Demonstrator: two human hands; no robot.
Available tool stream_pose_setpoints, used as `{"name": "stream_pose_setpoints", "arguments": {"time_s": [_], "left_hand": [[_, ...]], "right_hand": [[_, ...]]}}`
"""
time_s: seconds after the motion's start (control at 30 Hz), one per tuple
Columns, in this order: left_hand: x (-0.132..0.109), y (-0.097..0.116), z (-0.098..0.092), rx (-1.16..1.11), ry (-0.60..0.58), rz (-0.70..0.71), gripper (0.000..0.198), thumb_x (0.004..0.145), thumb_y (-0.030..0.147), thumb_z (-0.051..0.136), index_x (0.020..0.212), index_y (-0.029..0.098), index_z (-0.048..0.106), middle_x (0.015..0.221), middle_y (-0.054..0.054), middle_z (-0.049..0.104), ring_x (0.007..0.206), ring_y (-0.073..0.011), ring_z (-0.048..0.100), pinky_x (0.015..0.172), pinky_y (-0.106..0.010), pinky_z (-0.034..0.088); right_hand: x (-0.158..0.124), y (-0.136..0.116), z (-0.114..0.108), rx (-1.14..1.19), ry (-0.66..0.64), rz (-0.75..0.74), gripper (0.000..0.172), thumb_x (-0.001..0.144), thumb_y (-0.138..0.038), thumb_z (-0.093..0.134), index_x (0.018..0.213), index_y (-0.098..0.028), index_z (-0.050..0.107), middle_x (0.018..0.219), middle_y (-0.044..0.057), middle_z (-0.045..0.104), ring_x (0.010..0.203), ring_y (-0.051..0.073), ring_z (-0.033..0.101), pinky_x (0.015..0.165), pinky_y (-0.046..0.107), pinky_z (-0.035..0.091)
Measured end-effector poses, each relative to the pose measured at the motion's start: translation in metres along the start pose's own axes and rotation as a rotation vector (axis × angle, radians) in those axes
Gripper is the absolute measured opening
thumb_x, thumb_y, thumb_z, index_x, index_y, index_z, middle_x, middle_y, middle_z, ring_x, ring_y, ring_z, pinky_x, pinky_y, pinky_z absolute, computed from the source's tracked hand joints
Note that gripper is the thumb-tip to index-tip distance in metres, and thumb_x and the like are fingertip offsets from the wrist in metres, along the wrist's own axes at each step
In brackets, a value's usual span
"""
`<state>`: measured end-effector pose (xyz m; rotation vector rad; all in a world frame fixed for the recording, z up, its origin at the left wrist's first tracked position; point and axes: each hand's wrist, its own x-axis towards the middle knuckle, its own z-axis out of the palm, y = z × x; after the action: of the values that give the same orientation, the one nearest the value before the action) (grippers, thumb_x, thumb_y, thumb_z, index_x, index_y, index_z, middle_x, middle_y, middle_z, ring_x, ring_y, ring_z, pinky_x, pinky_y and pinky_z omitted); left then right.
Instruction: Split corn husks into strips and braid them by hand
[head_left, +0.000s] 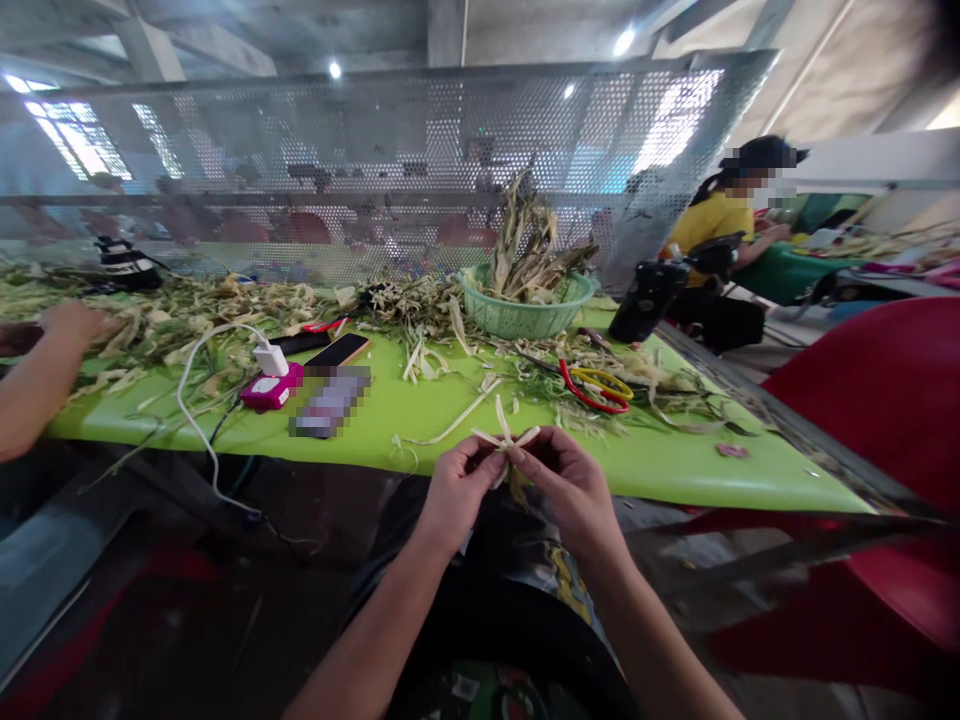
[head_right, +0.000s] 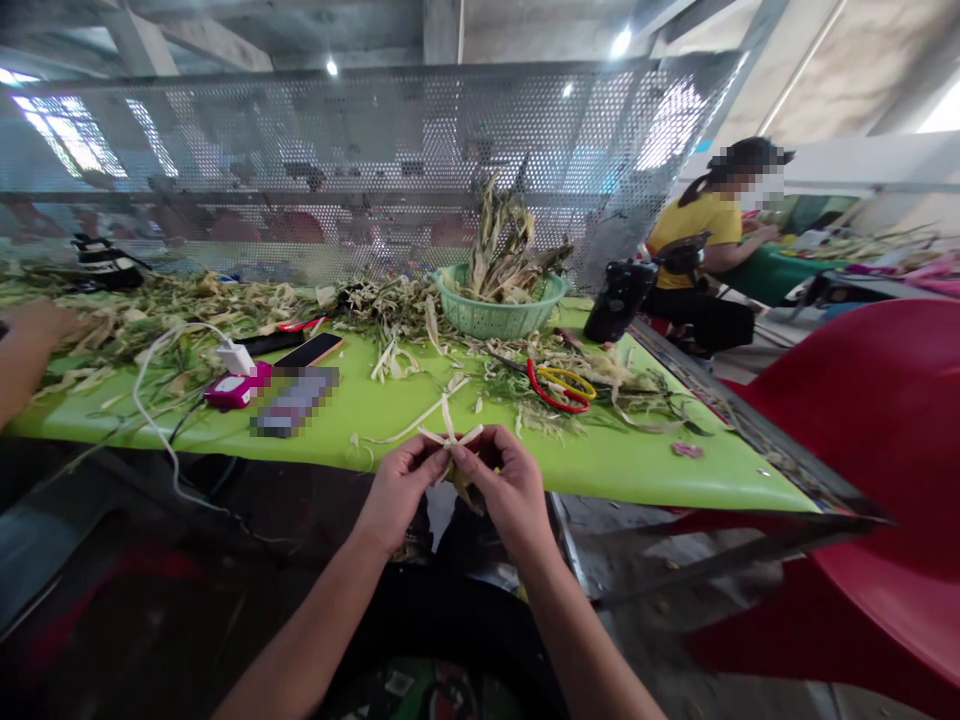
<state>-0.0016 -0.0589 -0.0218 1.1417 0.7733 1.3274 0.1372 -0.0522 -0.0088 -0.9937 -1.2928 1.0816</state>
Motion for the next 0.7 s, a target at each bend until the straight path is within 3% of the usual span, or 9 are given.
{"name": "stream_pose_setpoints", "arguments": {"time_s": [0.23, 0.53, 0.7], "left_hand": [[-0.0014, 0.0009, 0.0045, 0.074, 0.001, 0.028, 0.028, 0.085, 0.042, 0.061, 0.094, 0.016, 0.062, 0.082, -0.001, 0.059, 0.073, -0.0115, 0.05, 0.069, -0.023, 0.04], [-0.001, -0.0025, 0.0073, 0.066, 0.024, 0.067, 0.027, 0.083, 0.041, 0.062, 0.089, 0.015, 0.06, 0.083, -0.002, 0.062, 0.079, -0.0137, 0.054, 0.077, -0.025, 0.043], [-0.0044, -0.0074, 0.0061, 0.058, 0.078, 0.065, 0.023, 0.083, 0.038, 0.063, 0.09, 0.016, 0.062, 0.081, -0.002, 0.062, 0.077, -0.0134, 0.054, 0.074, -0.024, 0.043]], "right_hand": [[0.001, 0.0007, -0.0004, 0.071, 0.035, 0.007, 0.022, 0.074, -0.037, 0.075, 0.08, -0.022, 0.061, 0.071, -0.002, 0.057, 0.064, 0.013, 0.051, 0.059, 0.024, 0.04], [0.0004, 0.0053, 0.0013, -0.04, 0.097, -0.092, 0.018, 0.079, -0.036, 0.069, 0.079, -0.021, 0.059, 0.071, -0.001, 0.053, 0.067, 0.014, 0.047, 0.062, 0.025, 0.038], [0.0015, 0.0084, 0.0058, 0.089, 0.157, -0.065, 0.014, 0.077, -0.031, 0.07, 0.075, -0.022, 0.06, 0.07, -0.002, 0.052, 0.065, 0.013, 0.045, 0.062, 0.024, 0.038]]}}
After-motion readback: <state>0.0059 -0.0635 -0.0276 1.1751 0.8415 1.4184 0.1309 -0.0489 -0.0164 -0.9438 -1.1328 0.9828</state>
